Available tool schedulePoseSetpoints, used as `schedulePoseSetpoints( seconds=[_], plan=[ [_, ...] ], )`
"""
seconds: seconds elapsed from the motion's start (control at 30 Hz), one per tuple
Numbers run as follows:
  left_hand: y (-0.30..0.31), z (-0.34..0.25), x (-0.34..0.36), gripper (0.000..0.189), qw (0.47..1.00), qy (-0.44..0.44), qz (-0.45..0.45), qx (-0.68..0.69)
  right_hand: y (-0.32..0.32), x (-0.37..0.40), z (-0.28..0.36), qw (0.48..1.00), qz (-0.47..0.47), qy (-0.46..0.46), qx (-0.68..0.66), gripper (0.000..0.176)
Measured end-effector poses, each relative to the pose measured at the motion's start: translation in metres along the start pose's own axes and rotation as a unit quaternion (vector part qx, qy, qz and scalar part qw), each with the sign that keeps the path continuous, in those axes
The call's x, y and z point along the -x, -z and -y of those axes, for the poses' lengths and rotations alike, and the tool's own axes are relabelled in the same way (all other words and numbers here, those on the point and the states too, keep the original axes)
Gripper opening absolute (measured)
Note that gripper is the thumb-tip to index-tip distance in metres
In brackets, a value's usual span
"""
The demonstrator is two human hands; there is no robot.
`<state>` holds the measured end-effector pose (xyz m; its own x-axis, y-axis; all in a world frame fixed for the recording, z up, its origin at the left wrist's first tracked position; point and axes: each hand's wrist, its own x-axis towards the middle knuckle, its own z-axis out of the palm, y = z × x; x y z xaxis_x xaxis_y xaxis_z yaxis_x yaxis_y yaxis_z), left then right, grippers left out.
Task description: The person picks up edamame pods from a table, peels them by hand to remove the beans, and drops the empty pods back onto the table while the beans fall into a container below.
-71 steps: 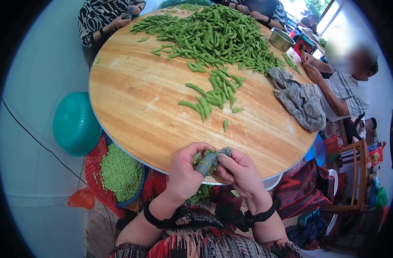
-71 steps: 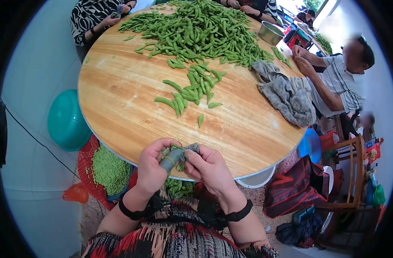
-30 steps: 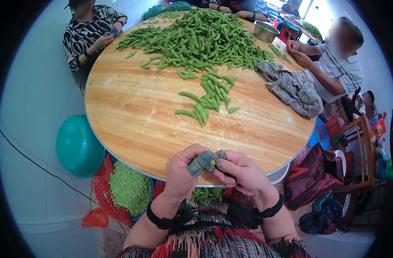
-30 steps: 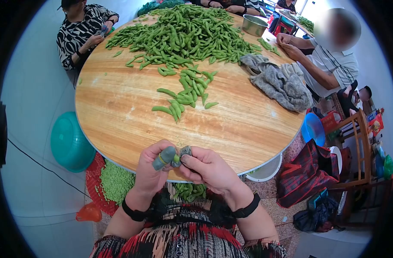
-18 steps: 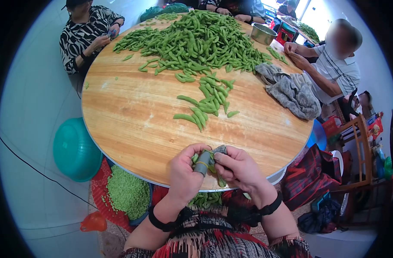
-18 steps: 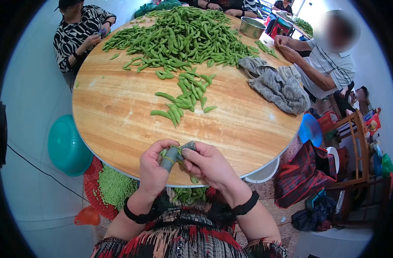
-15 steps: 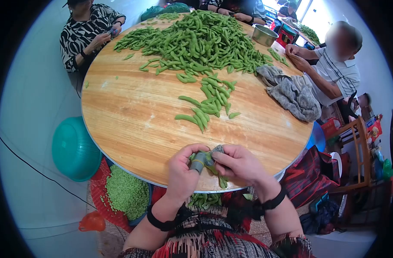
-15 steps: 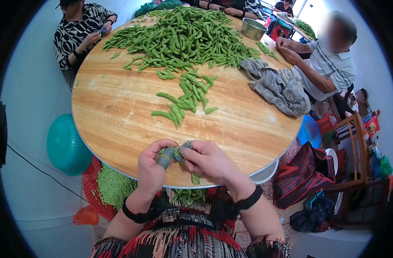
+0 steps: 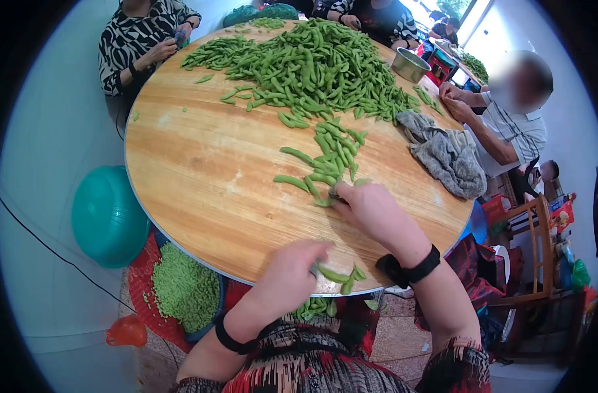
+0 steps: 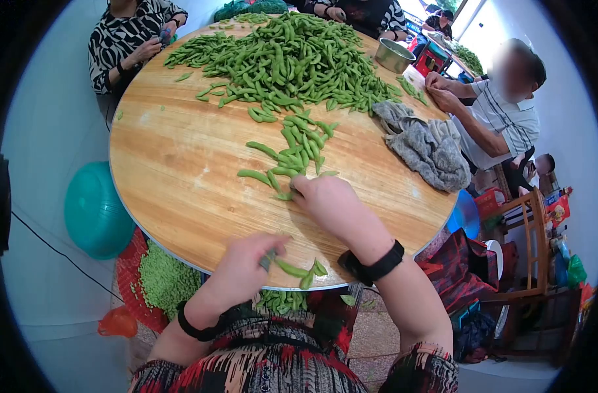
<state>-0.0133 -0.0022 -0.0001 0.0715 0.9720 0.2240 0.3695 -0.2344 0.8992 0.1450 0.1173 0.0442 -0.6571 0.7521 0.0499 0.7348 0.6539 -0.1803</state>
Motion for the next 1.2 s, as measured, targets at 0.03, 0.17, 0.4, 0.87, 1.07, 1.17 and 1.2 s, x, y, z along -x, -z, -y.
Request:
schedulePoseSetpoints(
  seconds=[0.03,0.17,0.4,0.87,1.07,1.17,1.2],
  plan=[
    [0.001,-0.008,-0.001,0.041,0.995,-0.003,0.102,0.011,0.0,0.005,0.0,1.0,0.0,0.001,0.001,0.016],
    [-0.008,-0.007,-0.004,0.036,0.958,0.099,0.145,0.227,0.003,0.027,-0.003,0.996,-0.063,-0.037,-0.05,0.019],
    [-0.014,-0.004,-0.016,0.025,0.763,0.199,0.035,0.614,0.009,0.065,0.031,0.781,0.059,-0.18,-0.596,0.018],
    [-0.017,-0.012,-0.015,0.013,0.836,0.187,-0.023,0.516,-0.013,0.083,0.043,0.613,0.076,-0.198,-0.761,0.02],
    [-0.009,-0.005,-0.017,0.012,0.767,0.218,0.037,0.602,-0.007,0.083,0.048,0.519,0.095,-0.237,-0.816,0.021],
    [-0.017,-0.001,-0.017,0.014,0.943,0.087,0.017,0.32,-0.022,0.083,0.043,0.621,0.057,-0.224,-0.749,0.02],
    [-0.015,-0.004,-0.018,0.014,0.943,0.087,0.016,0.322,-0.021,0.082,0.044,0.622,0.058,-0.225,-0.748,0.02]
  ],
)
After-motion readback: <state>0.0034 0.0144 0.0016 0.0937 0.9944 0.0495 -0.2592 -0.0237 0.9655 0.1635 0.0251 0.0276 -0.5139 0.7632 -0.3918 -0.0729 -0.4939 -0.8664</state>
